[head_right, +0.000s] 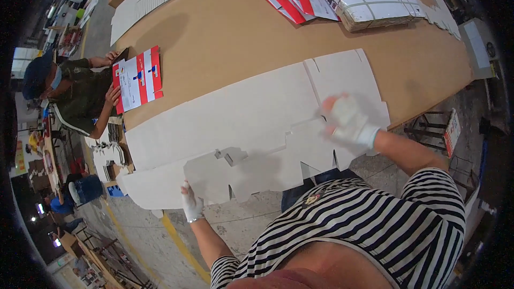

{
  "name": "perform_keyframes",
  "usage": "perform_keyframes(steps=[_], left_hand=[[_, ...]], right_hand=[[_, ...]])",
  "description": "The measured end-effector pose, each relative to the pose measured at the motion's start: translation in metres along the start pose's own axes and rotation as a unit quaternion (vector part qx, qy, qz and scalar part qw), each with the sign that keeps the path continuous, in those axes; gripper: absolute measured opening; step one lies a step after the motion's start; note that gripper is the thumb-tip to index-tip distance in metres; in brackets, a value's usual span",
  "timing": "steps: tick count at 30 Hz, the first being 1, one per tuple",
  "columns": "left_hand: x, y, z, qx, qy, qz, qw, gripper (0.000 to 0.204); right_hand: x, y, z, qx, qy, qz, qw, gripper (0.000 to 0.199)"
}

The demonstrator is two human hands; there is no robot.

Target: The recorder is separating flat cardboard templates from larger sheets and stacking them on a workbench.

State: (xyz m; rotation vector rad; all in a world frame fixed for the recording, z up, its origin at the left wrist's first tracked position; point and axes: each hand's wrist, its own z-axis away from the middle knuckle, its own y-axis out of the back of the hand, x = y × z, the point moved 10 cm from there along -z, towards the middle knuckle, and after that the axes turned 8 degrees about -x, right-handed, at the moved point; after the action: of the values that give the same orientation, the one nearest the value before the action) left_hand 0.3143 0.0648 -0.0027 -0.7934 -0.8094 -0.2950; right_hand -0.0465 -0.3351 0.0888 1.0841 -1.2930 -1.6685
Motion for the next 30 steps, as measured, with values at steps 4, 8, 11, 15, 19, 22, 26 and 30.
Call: perform_keyframes(steps=[4, 8, 11, 15, 19, 22, 26, 30], left_hand=[[-0.016, -0.007, 0.011, -0.02, -0.029, 0.052, 0.998, 0.072], [-0.025, 0.012, 0.008, 0.091, 0.047, -0.084, 0.991, 0.065], [-0.019, 0.013, 0.004, 0.168, 0.012, -0.116, 0.979, 0.049], [0.015, -0.018, 0.011, 0.242, -0.086, -0.295, 0.92, 0.038], [0.056, -0.113, 0.053, 0.264, -0.189, -0.485, 0.812, 0.037], [0.067, -0.228, 0.093, 0.283, -0.255, -0.66, 0.647, 0.036], [0.021, -0.376, 0.115, 0.207, -0.258, -0.784, 0.526, 0.048], [-0.032, -0.483, 0.134, 0.118, -0.294, -0.819, 0.478, 0.061]], right_hand=[[-0.109, -0.037, -0.023, -0.1, 0.22, -0.075, 0.967, 0.072], [-0.137, -0.067, -0.034, -0.132, 0.288, -0.077, 0.946, 0.077], [-0.14, -0.078, -0.034, -0.133, 0.32, -0.066, 0.936, 0.077], [-0.138, -0.082, -0.027, -0.119, 0.34, -0.047, 0.932, 0.073], [-0.132, -0.081, -0.013, -0.061, 0.369, -0.037, 0.927, 0.067], [-0.122, -0.085, -0.004, -0.063, 0.372, -0.064, 0.924, 0.064], [-0.111, -0.076, 0.005, -0.003, 0.374, -0.073, 0.924, 0.061], [-0.107, -0.087, 0.002, -0.075, 0.37, -0.054, 0.924, 0.053]])
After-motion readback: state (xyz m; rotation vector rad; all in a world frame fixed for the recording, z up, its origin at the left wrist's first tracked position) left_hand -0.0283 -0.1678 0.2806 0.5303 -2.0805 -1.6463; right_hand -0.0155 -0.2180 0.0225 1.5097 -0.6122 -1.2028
